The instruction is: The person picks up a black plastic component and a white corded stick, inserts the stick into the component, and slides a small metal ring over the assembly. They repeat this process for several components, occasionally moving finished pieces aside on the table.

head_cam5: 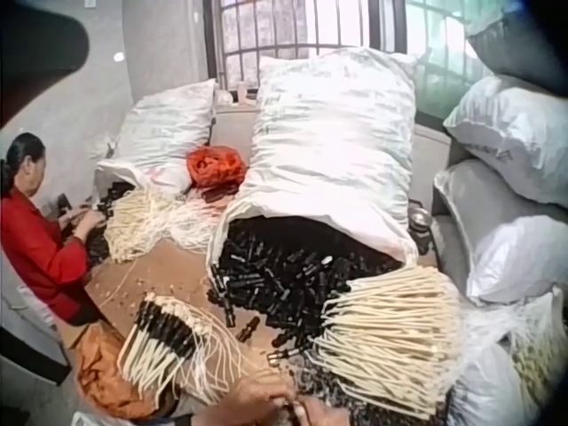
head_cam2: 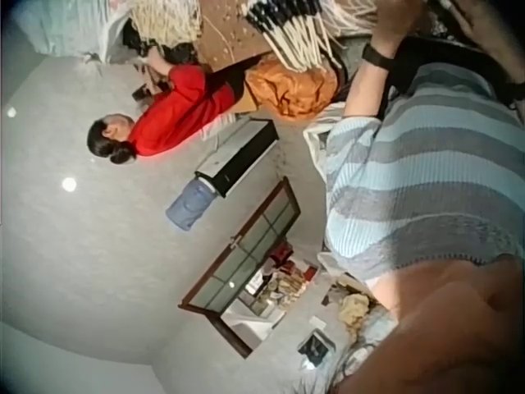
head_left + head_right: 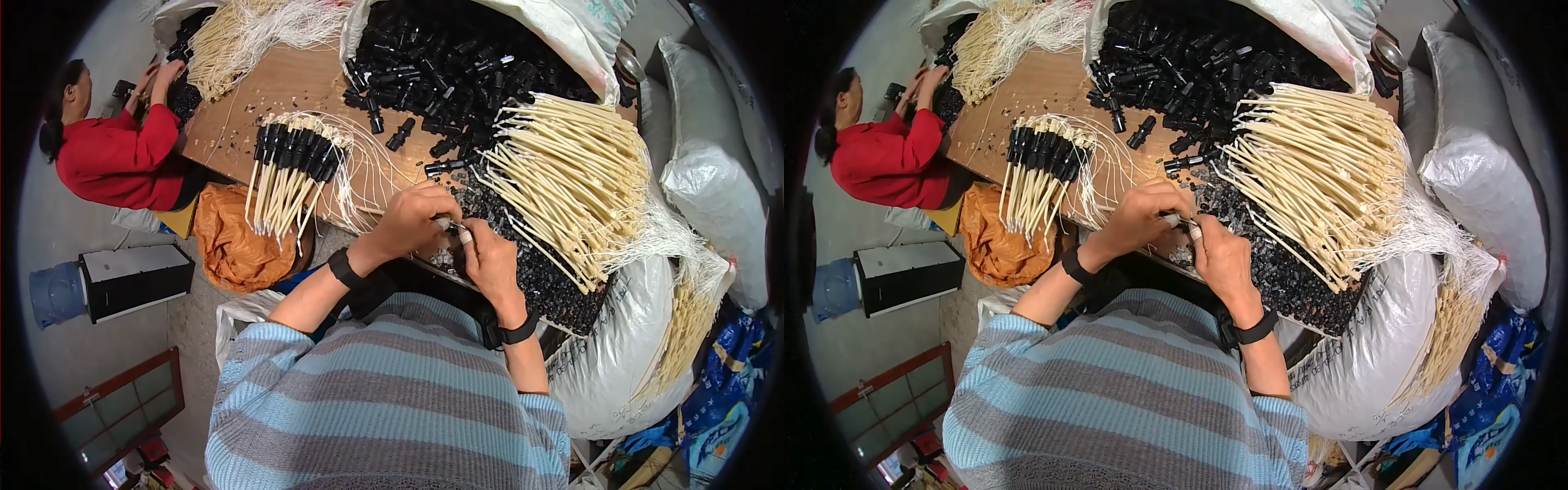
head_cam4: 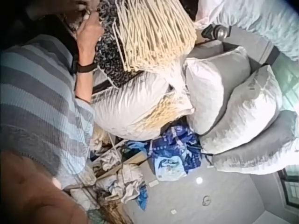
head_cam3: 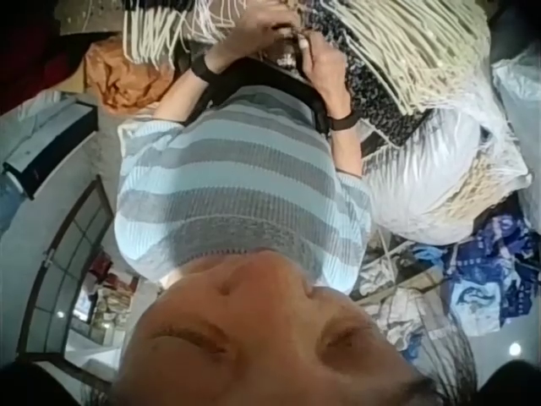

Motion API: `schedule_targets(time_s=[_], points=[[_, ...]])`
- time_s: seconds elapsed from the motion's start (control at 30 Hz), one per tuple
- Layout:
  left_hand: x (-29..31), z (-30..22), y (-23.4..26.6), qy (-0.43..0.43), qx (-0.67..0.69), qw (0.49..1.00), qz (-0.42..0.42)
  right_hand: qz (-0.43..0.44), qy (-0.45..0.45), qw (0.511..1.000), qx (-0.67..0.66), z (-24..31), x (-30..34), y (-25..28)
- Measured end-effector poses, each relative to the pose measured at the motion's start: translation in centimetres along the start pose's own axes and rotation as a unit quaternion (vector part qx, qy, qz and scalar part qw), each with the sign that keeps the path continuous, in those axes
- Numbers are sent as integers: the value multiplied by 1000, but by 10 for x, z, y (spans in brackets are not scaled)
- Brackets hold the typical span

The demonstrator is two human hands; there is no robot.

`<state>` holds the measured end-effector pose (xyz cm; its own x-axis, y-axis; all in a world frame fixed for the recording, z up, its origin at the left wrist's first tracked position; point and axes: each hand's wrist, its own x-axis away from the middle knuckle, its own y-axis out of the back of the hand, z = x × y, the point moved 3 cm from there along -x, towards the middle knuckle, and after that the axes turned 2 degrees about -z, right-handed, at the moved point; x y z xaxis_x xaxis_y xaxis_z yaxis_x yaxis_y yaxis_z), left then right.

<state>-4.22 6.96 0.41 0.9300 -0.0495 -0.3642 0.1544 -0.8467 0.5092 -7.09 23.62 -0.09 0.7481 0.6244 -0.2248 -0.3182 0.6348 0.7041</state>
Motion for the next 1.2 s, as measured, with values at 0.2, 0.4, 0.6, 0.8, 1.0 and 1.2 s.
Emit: schedule_targets(time_s=[0.2,0.4,0.6,0.8,1.0,1.2], points=[[5,-11,3,-42,72,996,-39,-64,26,988,-139,2,3,-2],[2,56,-7,137,-125,979,-90,-54,-134,985,-90,-12,11,-4],[-10,79,-8,115,-152,978,-79,-81,-172,976,-111,-26,14,-2],[5,70,-10,246,138,956,-85,-60,-262,944,-192,-39,9,-10],[-6,0,-31,84,92,988,-93,-33,-266,936,-229,-34,-2,-18],[-1,-5,-34,-5,-91,989,-113,-19,-296,826,-479,-30,0,-17]])
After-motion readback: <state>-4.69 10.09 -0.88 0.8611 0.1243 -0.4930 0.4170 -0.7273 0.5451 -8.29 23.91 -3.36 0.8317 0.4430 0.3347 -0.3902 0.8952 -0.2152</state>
